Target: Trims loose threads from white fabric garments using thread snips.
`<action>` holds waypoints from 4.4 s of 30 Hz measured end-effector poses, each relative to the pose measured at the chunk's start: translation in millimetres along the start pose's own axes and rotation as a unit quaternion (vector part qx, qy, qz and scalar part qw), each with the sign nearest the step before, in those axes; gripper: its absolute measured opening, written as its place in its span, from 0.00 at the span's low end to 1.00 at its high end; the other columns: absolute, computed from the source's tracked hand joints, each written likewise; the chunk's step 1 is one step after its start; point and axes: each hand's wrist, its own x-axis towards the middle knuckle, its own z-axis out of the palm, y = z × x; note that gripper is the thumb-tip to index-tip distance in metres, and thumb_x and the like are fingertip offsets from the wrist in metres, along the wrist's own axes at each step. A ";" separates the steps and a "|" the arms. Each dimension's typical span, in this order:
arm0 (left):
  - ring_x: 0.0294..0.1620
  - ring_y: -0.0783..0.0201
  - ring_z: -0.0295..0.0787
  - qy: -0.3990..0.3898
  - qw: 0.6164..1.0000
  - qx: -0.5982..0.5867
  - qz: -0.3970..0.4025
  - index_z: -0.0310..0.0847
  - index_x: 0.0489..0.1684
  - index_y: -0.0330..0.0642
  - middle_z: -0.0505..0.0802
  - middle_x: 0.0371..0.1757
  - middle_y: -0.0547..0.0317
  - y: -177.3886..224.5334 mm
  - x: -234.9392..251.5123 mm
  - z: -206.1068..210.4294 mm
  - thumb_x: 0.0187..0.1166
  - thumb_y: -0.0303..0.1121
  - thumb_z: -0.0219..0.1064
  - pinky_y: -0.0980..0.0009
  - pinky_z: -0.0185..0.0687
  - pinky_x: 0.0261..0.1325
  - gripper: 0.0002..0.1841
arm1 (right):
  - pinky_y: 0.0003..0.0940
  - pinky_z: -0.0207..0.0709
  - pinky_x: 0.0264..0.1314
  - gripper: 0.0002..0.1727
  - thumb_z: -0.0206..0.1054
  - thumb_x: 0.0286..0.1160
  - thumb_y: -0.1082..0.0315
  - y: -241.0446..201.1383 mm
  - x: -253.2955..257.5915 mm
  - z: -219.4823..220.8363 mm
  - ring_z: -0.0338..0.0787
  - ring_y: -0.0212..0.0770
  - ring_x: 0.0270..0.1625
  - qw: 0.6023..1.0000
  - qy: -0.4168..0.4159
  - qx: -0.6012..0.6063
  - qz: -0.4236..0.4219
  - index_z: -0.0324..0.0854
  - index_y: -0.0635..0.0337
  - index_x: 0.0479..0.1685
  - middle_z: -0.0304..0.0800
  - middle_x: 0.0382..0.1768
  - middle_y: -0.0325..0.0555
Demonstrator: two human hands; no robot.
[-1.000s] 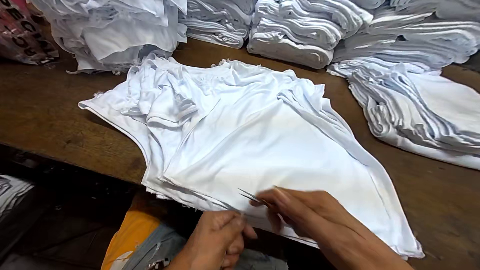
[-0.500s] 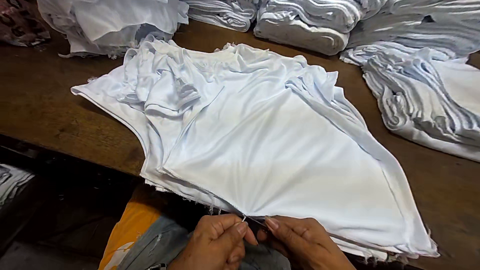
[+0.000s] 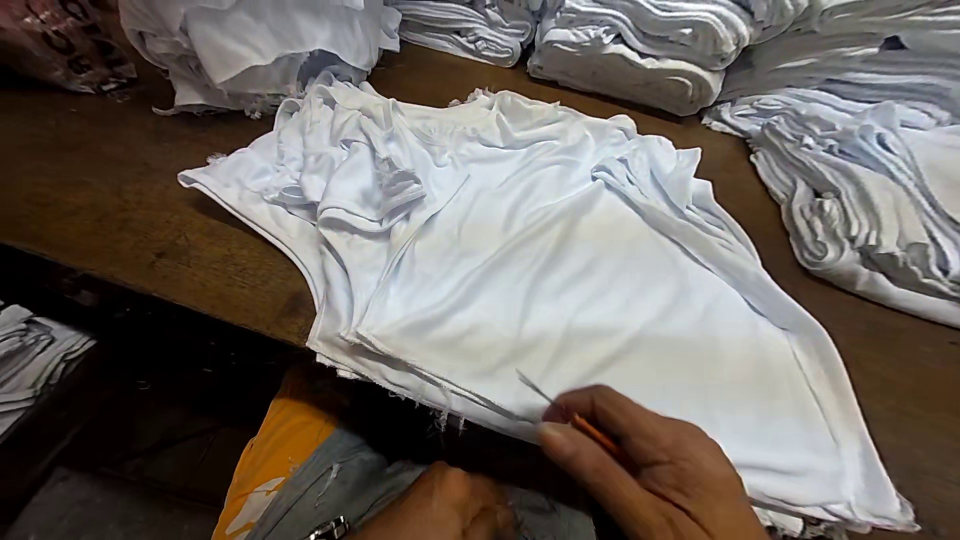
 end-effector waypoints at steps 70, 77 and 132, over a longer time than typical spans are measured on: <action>0.11 0.72 0.80 0.209 0.966 -0.150 0.036 0.93 0.41 0.37 0.91 0.22 0.59 7.9 -24.2 -33.4 0.86 0.34 0.66 0.77 0.78 0.12 0.11 | 0.23 0.56 0.14 0.21 0.53 0.93 0.60 15.9 8.3 52.8 0.64 0.26 0.14 0.958 -0.067 0.265 0.082 0.91 0.61 0.40 0.74 0.16 0.34; 0.27 0.71 0.86 0.129 0.980 0.114 0.097 0.89 0.27 0.41 0.91 0.24 0.61 -4.7 -24.7 -16.5 0.85 0.37 0.65 0.71 0.83 0.33 0.15 | 0.24 0.66 0.17 0.23 0.83 0.58 0.43 -30.5 43.5 74.4 0.71 0.23 0.18 0.990 0.122 -0.023 -0.063 0.84 0.49 0.40 0.76 0.19 0.25; 0.16 0.63 0.88 0.347 0.925 -0.146 0.062 0.88 0.41 0.37 0.93 0.29 0.51 15.1 -20.2 -43.1 0.81 0.30 0.70 0.71 0.87 0.16 0.05 | 0.25 0.56 0.14 0.22 0.48 0.95 0.63 14.8 -14.0 58.6 0.63 0.28 0.15 0.936 -0.068 0.311 0.149 0.89 0.65 0.47 0.72 0.17 0.35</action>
